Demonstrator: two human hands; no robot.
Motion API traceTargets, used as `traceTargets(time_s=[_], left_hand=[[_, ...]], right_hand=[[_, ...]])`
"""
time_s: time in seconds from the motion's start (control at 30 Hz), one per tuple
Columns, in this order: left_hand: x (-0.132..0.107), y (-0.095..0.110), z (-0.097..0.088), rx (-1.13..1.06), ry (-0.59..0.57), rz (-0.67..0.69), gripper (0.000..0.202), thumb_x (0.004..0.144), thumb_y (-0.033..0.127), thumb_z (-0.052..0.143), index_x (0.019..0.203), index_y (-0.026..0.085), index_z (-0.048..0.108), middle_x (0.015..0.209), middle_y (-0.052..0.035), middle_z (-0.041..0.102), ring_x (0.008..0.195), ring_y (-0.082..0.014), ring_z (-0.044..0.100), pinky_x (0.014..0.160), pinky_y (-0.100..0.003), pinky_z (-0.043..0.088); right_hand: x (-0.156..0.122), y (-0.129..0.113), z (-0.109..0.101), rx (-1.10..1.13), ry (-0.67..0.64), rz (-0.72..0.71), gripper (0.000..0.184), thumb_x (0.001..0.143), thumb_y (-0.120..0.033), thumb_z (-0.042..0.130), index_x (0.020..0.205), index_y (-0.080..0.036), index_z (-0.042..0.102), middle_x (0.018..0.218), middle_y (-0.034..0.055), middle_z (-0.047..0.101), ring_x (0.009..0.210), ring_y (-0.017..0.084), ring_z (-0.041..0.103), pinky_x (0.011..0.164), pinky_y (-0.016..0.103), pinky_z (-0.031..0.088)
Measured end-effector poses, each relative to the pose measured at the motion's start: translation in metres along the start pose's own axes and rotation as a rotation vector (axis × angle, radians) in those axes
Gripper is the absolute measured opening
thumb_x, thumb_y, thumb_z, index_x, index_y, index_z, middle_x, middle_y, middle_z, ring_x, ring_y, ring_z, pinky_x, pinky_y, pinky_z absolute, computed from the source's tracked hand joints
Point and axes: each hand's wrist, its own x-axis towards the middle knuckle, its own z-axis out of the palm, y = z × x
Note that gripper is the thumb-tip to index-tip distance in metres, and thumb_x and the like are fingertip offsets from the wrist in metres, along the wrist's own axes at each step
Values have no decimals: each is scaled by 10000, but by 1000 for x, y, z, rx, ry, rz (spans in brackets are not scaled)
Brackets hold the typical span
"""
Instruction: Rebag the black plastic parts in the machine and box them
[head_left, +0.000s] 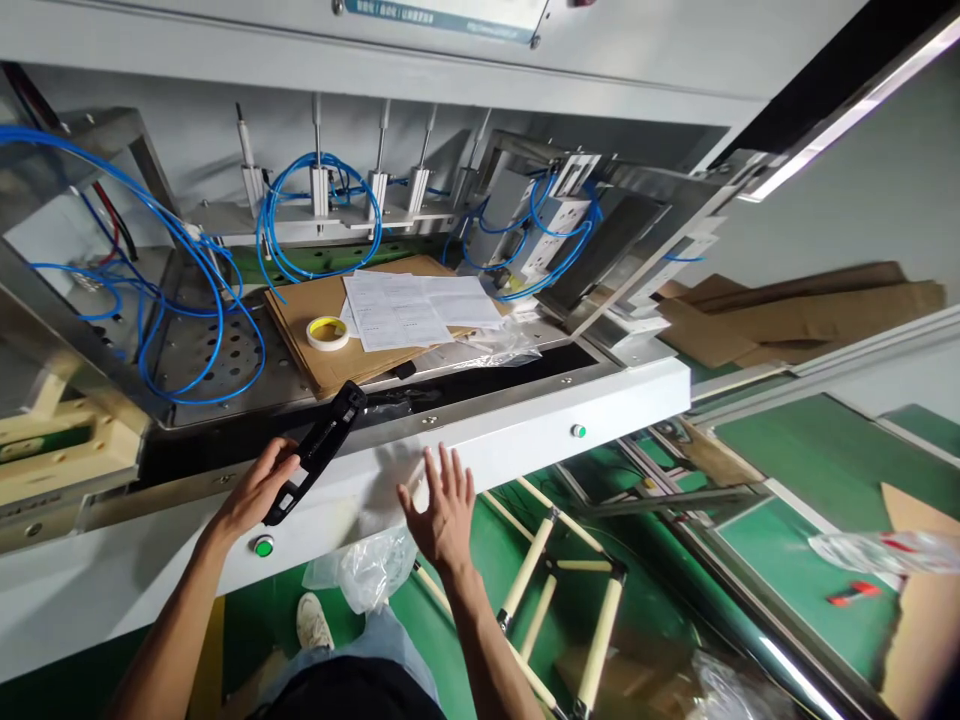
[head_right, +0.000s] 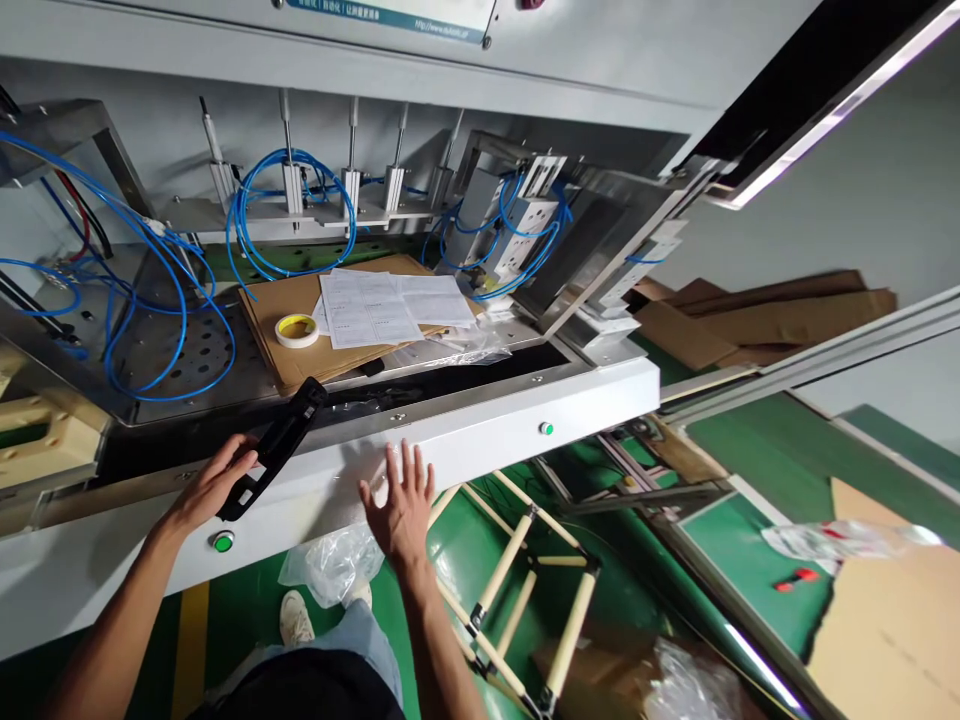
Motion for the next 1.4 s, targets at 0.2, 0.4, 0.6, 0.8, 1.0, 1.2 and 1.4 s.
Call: traceTargets(time_s=[0.2,0.4,0.6,0.8,1.0,1.2,1.4], left_hand=[[-10,9,-8,-168,132,-23,526,834,659,702,1127,225,652,1061,-54,740,1049,-258,703,936,-361,552],[-46,9,-19,-431,313,-118,609,801,633,782,1198,213,590,895,3,689,762,-190,689,631,-308,565],[-79,-5,-2,-873,221,-231,466,864,574,739,1098,210,565,705,39,637,435,-137,602,386,-237,455],[-88,-19,12,-966,235,-282,482,844,604,746,1048,209,560,666,30,641,344,-133,541,312,-219,380],[-96,-14,3,-781,251,-290,567,839,680,741,1139,238,548,653,70,579,465,-160,607,434,-259,484],[-112,0,11,-202,434,-61,346,1003,549,594,1164,244,596,968,-20,743,863,-176,722,771,-282,583],[-124,0,15,518,717,416,196,1017,292,600,1207,245,614,1048,-70,781,965,-225,749,845,-339,584]], right_hand=[[-1,-16,12,63,-66,-101,642,1021,-481,535,1618,-267,434,1643,123,502,1568,334,375,1282,593,261],[3,-4,8,124,-27,-138,648,1022,-494,519,1619,-260,427,1696,126,421,1588,357,336,1246,603,321],[7,2,5,153,116,-128,427,1042,-391,491,1420,-272,652,1594,109,557,1542,349,413,1226,603,326],[7,-2,13,103,201,-152,379,998,-423,596,1325,-268,708,1525,114,609,1461,381,487,1167,621,353],[8,-15,6,95,272,-127,390,974,-425,640,1312,-241,700,1439,153,640,1378,402,548,1132,650,381],[7,-72,-25,487,158,-124,305,1004,-370,623,1247,-198,689,1142,145,723,1038,290,707,861,449,587],[17,-146,-79,711,93,-387,195,1019,-291,603,1200,-237,650,919,58,690,846,225,685,718,361,565]])
